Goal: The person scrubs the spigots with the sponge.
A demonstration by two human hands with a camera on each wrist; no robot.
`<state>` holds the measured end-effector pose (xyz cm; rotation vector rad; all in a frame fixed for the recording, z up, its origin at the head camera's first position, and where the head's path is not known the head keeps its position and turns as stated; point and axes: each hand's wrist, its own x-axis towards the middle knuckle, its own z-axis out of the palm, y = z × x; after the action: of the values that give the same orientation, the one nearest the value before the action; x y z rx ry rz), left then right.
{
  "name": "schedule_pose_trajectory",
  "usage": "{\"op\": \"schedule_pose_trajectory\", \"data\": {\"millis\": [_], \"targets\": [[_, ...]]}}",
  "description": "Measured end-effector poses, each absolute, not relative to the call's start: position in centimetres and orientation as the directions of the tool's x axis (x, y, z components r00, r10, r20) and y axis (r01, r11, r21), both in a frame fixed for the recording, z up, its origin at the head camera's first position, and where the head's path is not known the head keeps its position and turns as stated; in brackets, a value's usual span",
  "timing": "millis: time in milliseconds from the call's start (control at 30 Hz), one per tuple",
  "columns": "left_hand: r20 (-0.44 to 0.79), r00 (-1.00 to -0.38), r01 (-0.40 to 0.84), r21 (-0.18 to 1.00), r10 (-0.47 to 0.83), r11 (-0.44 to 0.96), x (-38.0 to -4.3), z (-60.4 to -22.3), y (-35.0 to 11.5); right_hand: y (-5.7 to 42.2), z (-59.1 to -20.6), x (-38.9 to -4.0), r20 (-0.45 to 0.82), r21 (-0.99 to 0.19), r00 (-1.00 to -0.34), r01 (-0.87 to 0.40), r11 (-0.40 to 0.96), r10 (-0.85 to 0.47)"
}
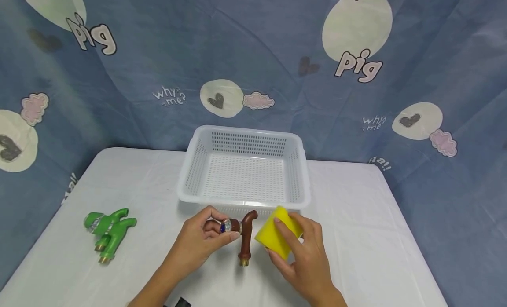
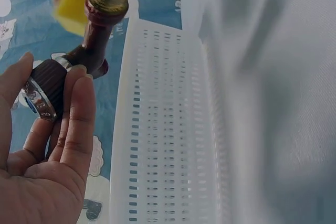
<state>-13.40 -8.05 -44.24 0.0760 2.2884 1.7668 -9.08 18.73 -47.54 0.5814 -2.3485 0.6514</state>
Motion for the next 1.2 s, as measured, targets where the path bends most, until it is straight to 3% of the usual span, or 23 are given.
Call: {"op": "schedule_pose_trajectory", "data": {"millis": [233, 367, 567, 767, 1000, 1200], "targets": [[-0.174, -0.960, -0.118, 0.962, 0.221, 0.245, -13.6, -44.2, -7.5, 17.1, -47.7, -8.7, 0.741, -0.223, -0.593, -0.661, 0.717, -0.316], [-0.163, -0.959, -0.103, 0.963, 0.233, 0.250, -13.7, -44.2, -7.5, 16.6, -48.1, -8.6, 0.749, -0.197, -0.567, -0.685, 0.702, -0.343], [-0.155, -0.960, -0.092, 0.962, 0.235, 0.258, -13.8, -44.2, -7.6, 17.7, -48.6, -9.0, 0.661, -0.303, -0.692, -0.601, 0.739, -0.291], [-0.090, -0.945, -0.028, 0.980, 0.314, 0.197, -13.8, -44.3, -7.8, 19.0, -48.7, -9.7, 0.620, -0.396, -0.754, -0.540, 0.742, -0.218], [0.017, -0.930, 0.070, 0.989, 0.367, 0.132, -13.8, -44.4, -8.1, 19.0, -47.6, -9.4, 0.452, -0.753, -0.886, -0.442, 0.488, -0.104], [0.036, -0.915, 0.059, 0.997, 0.401, 0.046, -13.7, -44.4, -8.0, 18.1, -47.5, -9.1, 0.398, -0.807, -0.910, -0.408, 0.427, -0.118]]}}
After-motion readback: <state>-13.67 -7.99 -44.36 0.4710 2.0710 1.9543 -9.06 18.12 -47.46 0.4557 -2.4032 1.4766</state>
